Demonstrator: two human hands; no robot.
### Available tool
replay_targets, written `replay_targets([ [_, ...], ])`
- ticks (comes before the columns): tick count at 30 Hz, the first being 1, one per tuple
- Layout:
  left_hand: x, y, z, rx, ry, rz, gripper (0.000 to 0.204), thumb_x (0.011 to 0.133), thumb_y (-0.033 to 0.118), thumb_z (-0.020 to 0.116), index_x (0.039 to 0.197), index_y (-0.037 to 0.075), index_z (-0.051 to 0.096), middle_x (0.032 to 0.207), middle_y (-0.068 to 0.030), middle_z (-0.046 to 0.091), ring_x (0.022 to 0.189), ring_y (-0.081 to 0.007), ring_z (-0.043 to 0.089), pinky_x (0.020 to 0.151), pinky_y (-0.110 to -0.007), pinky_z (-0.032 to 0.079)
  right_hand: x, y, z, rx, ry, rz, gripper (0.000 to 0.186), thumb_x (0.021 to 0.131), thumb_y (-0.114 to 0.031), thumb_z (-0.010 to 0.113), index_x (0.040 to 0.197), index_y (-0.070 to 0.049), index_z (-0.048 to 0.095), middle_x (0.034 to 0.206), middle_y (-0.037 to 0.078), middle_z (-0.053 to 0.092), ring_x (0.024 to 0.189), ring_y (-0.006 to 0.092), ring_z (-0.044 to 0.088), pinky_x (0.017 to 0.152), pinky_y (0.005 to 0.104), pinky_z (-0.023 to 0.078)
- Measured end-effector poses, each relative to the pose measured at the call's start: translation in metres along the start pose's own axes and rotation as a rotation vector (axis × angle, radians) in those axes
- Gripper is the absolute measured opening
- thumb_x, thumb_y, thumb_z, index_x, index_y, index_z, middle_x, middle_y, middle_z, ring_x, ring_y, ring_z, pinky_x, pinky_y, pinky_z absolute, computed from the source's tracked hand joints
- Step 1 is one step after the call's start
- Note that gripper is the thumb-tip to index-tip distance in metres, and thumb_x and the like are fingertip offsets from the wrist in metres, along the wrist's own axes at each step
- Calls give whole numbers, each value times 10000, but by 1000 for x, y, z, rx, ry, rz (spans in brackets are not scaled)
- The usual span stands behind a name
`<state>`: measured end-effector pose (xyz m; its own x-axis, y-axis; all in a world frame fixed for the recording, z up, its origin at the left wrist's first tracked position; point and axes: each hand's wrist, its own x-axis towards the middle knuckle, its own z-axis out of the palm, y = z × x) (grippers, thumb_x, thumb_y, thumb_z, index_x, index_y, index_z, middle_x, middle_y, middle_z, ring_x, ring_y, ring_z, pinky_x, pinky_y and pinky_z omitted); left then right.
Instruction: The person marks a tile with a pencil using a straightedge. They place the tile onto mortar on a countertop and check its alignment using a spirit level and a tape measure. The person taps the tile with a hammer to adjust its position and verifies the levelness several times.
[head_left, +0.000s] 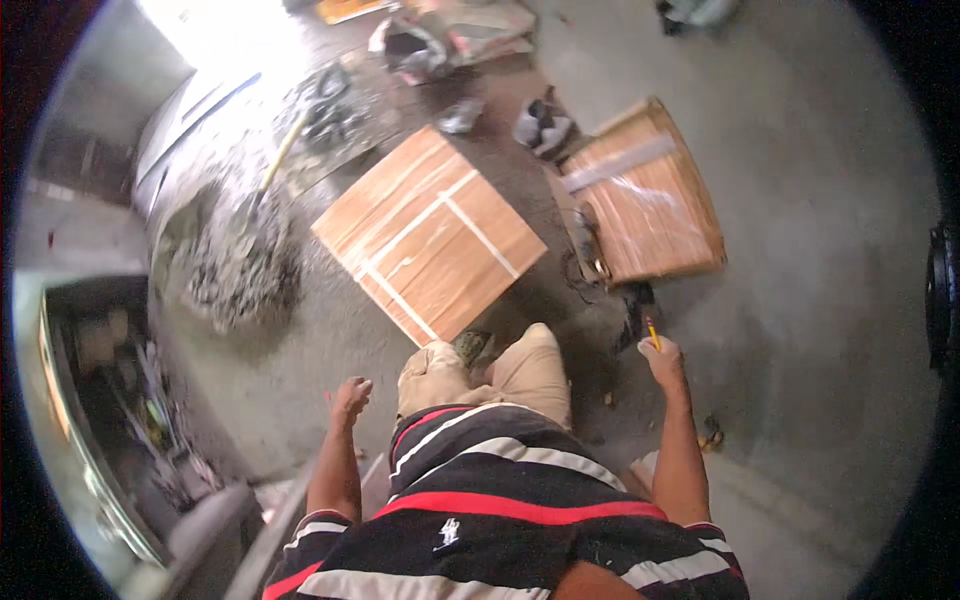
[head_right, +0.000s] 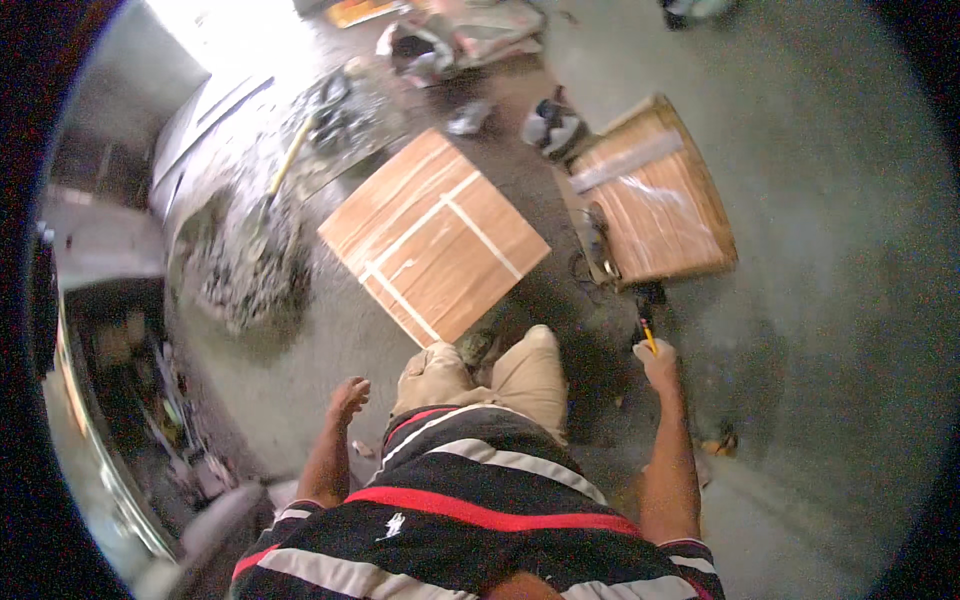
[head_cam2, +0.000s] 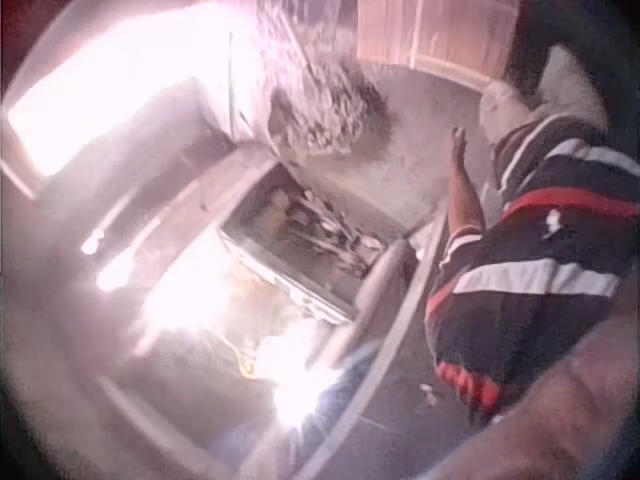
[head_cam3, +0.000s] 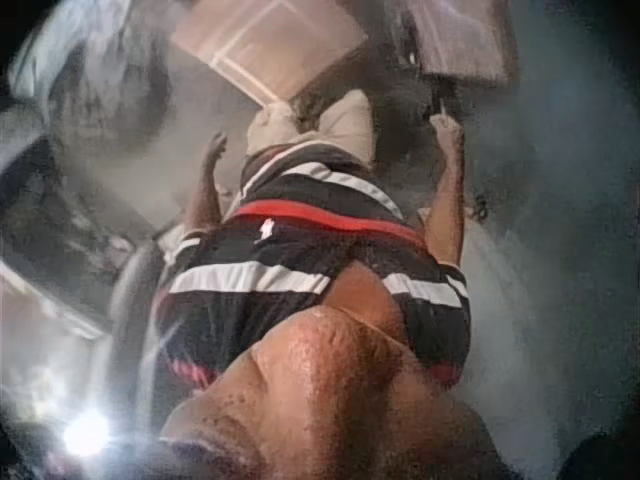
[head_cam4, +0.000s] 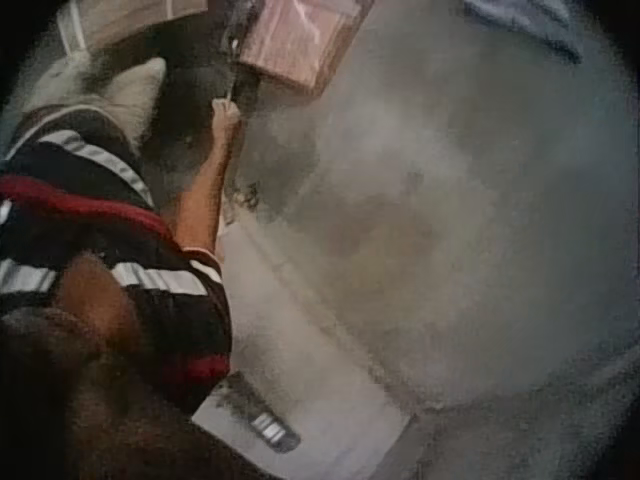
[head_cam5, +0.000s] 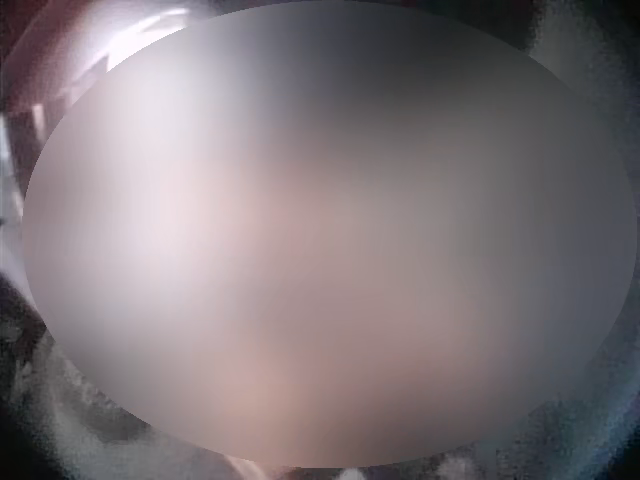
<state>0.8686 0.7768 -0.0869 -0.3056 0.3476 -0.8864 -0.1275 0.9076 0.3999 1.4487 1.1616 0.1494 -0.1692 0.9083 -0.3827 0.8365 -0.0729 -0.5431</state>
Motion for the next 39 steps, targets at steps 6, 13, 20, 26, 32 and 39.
replay_targets([
  [6,-30,-99,40,-284,139,-223,366,936,330,642,1124,19,684,804,-58,653,662,-179,618,531,-355,475,122,2,-18,-241,-94,220,365,961,-371,681,970,-10,737,810,177,715,747,322,690,726,438,525],
  [13,-78,-96,158,-524,292,-445,407,944,321,654,1228,31,677,925,-65,704,699,-168,642,557,-355,485,287,15,-23,-651,-92,-87,396,863,-345,760,1047,5,731,957,276,728,908,412,728,787,472,554],
  [20,-97,35,300,-478,330,-373,491,961,309,641,1363,29,621,985,-87,720,771,-190,671,627,-333,530,518,32,-66,-661,-261,-241,545,742,-334,844,1157,-11,701,1028,269,729,975,450,705,837,507,569],
  [26,-168,159,383,-204,178,-373,551,950,298,642,1415,6,587,1062,-102,716,826,-169,679,690,-326,557,681,68,-47,-902,-177,-477,588,774,-411,815,1178,4,715,1105,298,721,1053,468,690,957,529,535],
  [32,-162,154,417,-412,305,-604,588,946,294,674,1426,-28,567,1171,-156,728,859,-167,702,726,-317,541,785,102,-47,-1155,-132,-370,502,811,-245,806,1224,19,693,1323,264,641,1264,404,602,1035,501,496],
  [39,-158,197,440,-450,307,-693,587,929,333,701,1404,4,604,1153,-132,733,920,-201,719,703,-330,535,853,108,-23,-1284,-41,-727,502,786,-121,762,1267,-72,630,1279,195,603,1288,352,522,1064,466,465],
])
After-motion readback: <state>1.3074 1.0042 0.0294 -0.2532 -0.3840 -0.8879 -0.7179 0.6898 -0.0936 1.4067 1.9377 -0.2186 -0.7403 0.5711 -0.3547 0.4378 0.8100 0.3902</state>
